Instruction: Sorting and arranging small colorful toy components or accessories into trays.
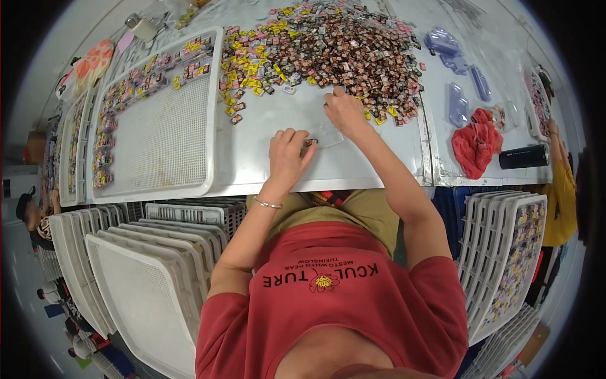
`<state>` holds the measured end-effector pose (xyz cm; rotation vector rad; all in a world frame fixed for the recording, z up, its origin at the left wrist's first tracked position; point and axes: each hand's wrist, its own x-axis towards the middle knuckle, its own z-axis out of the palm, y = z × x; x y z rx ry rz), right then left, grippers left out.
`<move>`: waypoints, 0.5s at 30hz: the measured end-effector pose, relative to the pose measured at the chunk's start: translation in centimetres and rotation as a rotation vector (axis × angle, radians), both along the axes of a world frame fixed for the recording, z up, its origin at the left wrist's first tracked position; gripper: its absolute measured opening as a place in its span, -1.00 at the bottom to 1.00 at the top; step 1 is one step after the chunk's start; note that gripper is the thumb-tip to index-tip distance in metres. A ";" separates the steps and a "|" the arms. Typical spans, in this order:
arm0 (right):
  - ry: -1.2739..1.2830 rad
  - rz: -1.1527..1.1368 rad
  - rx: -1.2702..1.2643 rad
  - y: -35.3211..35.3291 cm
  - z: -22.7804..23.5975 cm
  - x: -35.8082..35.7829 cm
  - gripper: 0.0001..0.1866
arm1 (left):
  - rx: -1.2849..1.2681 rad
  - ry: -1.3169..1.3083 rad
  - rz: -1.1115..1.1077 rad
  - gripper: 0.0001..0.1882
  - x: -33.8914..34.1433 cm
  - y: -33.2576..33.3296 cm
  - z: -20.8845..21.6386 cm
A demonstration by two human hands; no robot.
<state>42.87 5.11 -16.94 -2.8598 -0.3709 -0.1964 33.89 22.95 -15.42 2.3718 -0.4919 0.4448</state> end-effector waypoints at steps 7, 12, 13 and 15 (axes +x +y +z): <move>-0.024 0.025 0.033 -1.1 -0.5 -1.0 -0.84 | 0.224 0.038 -0.025 -0.76 0.5 -1.2 -0.2; 0.023 -0.007 -0.052 -1.4 0.6 -0.9 -0.77 | 0.257 0.075 -0.023 -0.81 0.9 -1.2 0.1; 0.018 -0.003 -0.050 -1.1 1.3 -0.6 -0.77 | 0.255 0.090 -0.045 -0.81 1.0 -0.9 0.2; -0.020 0.096 0.160 0.2 2.6 0.2 -0.74 | 0.254 0.100 -0.063 -0.80 0.9 -0.3 0.5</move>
